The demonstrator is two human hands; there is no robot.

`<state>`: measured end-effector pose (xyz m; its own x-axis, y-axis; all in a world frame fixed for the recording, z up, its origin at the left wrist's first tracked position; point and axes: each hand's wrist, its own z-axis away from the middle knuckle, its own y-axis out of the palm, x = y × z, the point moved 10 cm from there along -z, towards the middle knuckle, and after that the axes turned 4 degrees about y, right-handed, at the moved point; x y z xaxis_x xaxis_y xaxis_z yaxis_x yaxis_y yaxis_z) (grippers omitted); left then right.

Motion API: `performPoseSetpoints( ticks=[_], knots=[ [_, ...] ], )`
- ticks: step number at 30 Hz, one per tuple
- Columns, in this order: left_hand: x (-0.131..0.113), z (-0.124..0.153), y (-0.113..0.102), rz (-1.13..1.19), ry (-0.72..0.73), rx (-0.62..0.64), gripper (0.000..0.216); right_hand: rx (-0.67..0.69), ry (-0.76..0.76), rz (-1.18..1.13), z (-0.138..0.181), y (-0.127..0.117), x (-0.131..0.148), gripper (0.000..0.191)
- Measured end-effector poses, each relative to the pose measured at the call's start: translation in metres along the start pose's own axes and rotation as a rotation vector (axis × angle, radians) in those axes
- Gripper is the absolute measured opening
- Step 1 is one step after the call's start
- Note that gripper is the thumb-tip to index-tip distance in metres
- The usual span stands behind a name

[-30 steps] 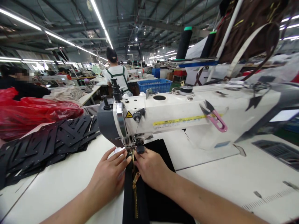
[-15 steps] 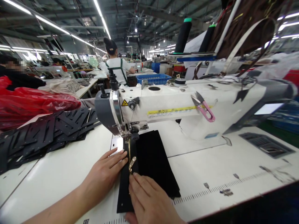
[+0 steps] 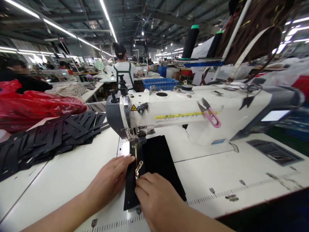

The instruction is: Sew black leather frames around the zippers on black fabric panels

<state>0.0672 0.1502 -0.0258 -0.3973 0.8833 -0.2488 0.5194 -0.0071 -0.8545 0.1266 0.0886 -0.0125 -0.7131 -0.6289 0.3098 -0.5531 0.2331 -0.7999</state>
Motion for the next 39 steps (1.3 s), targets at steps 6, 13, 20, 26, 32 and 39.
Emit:
performPoseSetpoints(
  ticks=[6, 13, 20, 26, 32, 39],
  knots=[
    [-0.004, 0.013, -0.029, 0.092, -0.157, -0.198, 0.009, 0.209, 0.273, -0.422, -0.025, -0.019, -0.032, 0.021],
    [-0.02, 0.006, -0.061, 0.09, -0.11, -0.448, 0.006, 0.257, 0.313, -0.372, -0.039, -0.033, -0.045, 0.019],
    [-0.028, -0.003, -0.057, 0.06, -0.061, -0.472, 0.01, 0.195, 0.338, -0.352, -0.043, -0.041, -0.037, 0.025],
    [-0.022, -0.013, -0.054, 0.102, -0.046, -0.453, 0.007, 0.127, 0.506, -0.289, -0.016, -0.045, -0.053, 0.029],
    [-0.016, -0.018, -0.062, 0.103, -0.035, -0.415, 0.007, 0.212, 0.588, -0.406, -0.005, -0.045, -0.078, 0.017],
    [-0.012, -0.028, -0.08, 0.053, -0.033, -0.361, 0.013, 0.174, 0.429, -0.197, -0.035, -0.078, -0.087, 0.022]
  ],
)
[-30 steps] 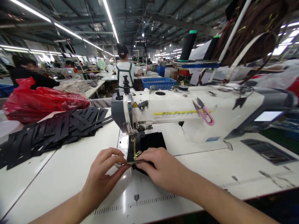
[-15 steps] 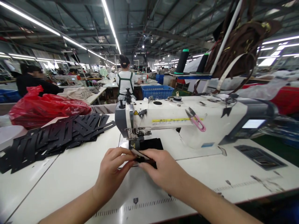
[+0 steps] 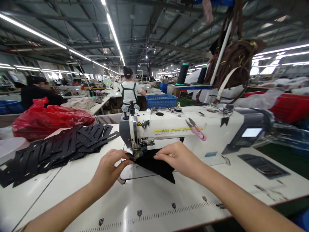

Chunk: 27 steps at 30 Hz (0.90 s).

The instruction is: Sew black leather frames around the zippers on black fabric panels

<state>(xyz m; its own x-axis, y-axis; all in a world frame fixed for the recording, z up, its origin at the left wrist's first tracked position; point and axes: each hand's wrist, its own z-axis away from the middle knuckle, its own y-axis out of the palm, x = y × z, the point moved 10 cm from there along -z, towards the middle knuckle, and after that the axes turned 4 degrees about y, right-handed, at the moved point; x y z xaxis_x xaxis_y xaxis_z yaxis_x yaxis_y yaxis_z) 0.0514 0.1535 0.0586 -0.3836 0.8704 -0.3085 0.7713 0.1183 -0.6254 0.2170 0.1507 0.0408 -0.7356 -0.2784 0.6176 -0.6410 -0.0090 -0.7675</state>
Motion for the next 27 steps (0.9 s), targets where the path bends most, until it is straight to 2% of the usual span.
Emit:
performPoseSetpoints(
  ticks=[3, 6, 8, 10, 12, 15, 19, 21, 25, 27],
  knots=[
    [-0.001, 0.001, -0.001, -0.015, 0.015, 0.002, 0.013, -0.106, -0.175, 0.244, 0.009, -0.001, 0.027, 0.023],
    [-0.005, 0.007, 0.003, -0.004, 0.039, 0.008, 0.01, -0.285, -0.227, 0.418, 0.022, 0.005, 0.053, 0.02],
    [-0.009, 0.011, 0.008, 0.009, 0.058, 0.014, 0.008, -0.357, -0.274, 0.468, 0.027, 0.017, 0.071, 0.032],
    [-0.015, 0.018, 0.011, 0.014, 0.081, 0.02, 0.008, -0.365, -0.337, 0.489, 0.027, 0.036, 0.084, 0.024],
    [-0.021, 0.027, 0.012, 0.024, 0.108, 0.03, 0.01, -0.333, -0.379, 0.48, 0.027, 0.056, 0.085, 0.009],
    [-0.031, 0.044, 0.012, 0.108, 0.166, 0.105, 0.013, -0.309, -0.405, 0.398, 0.034, 0.082, 0.073, 0.019],
    [-0.021, 0.052, 0.014, 0.083, 0.147, 0.182, 0.02, -0.502, -0.509, 0.34, 0.059, 0.098, 0.062, 0.029],
    [-0.006, 0.049, 0.029, -0.048, 0.1, 0.257, 0.028, -0.587, -0.571, 0.366, 0.069, 0.104, 0.062, 0.031],
    [0.012, 0.052, 0.071, -0.246, 0.088, 0.475, 0.035, -0.625, -0.615, 0.44, 0.071, 0.11, 0.062, 0.033],
    [0.014, 0.056, 0.081, -0.275, 0.105, 0.496, 0.03, -0.634, -0.618, 0.463, 0.071, 0.109, 0.062, 0.033]
  ],
)
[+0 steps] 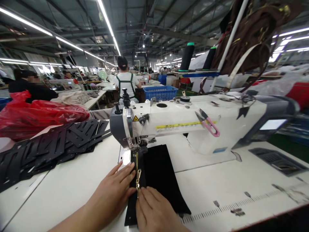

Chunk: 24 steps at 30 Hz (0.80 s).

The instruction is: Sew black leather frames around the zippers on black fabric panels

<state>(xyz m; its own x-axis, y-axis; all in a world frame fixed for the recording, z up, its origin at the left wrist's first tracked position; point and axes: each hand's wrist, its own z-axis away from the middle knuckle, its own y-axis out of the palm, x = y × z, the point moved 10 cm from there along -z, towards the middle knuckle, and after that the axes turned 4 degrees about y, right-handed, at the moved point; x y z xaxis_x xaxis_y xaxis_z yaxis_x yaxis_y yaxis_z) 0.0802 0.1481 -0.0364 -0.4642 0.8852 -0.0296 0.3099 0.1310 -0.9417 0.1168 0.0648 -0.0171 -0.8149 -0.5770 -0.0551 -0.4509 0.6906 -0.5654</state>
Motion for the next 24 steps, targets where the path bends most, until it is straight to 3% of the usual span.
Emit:
performPoseSetpoints(
  ticks=[5, 8, 12, 16, 20, 24],
  knots=[
    [-0.001, 0.006, -0.003, 0.038, 0.002, -0.102, 0.03, 0.072, 0.021, 0.012, 0.014, 0.013, 0.0, 0.036],
    [-0.002, 0.003, -0.002, 0.045, 0.029, -0.054, 0.032, 0.138, 0.049, -0.003, 0.024, 0.022, 0.0, 0.03],
    [-0.004, 0.0, -0.001, 0.015, 0.062, -0.022, 0.032, 0.197, 0.067, -0.123, 0.005, 0.02, -0.009, 0.03],
    [-0.004, 0.0, 0.001, 0.009, 0.055, -0.008, 0.033, 0.332, 0.182, -0.086, -0.026, 0.03, -0.043, 0.03],
    [-0.003, 0.0, 0.0, 0.019, 0.036, -0.012, 0.032, 0.499, 0.17, -0.029, -0.018, 0.057, -0.056, 0.042],
    [-0.002, 0.0, -0.002, 0.039, 0.023, -0.033, 0.032, 0.474, 0.23, -0.092, -0.004, 0.062, -0.055, 0.039]
  ],
)
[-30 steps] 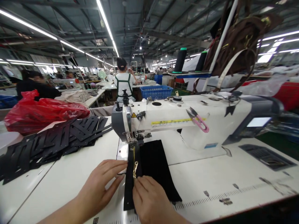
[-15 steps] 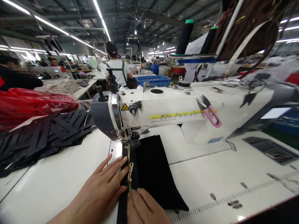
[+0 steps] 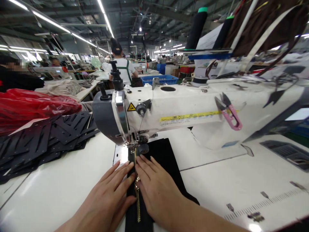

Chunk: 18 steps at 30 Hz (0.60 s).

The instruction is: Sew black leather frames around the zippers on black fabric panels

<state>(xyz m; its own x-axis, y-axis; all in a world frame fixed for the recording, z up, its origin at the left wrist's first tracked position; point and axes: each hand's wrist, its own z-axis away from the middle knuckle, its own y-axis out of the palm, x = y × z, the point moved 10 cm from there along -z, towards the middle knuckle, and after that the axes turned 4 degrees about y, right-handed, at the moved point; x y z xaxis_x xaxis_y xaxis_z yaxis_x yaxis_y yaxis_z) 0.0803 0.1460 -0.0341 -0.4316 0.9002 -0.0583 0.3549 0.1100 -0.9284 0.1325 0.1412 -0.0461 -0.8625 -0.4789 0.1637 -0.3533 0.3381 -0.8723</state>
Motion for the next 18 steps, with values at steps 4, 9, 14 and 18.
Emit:
performPoseSetpoints(
  ticks=[4, 9, 14, 18],
  knots=[
    [0.001, 0.0, 0.001, -0.006, 0.003, -0.011, 0.033, -0.08, 0.061, -0.001, 0.003, -0.015, -0.013, 0.037],
    [0.002, 0.0, -0.001, -0.014, 0.016, -0.039, 0.031, -0.024, 0.561, 0.17, 0.0, -0.028, -0.121, 0.036],
    [-0.001, -0.003, -0.002, -0.051, 0.056, -0.016, 0.031, 0.078, 0.686, 0.147, -0.01, -0.021, -0.161, 0.024],
    [-0.004, -0.003, -0.002, -0.075, 0.081, -0.016, 0.033, 0.056, 0.691, 0.241, -0.017, -0.027, -0.148, 0.024]
  ],
)
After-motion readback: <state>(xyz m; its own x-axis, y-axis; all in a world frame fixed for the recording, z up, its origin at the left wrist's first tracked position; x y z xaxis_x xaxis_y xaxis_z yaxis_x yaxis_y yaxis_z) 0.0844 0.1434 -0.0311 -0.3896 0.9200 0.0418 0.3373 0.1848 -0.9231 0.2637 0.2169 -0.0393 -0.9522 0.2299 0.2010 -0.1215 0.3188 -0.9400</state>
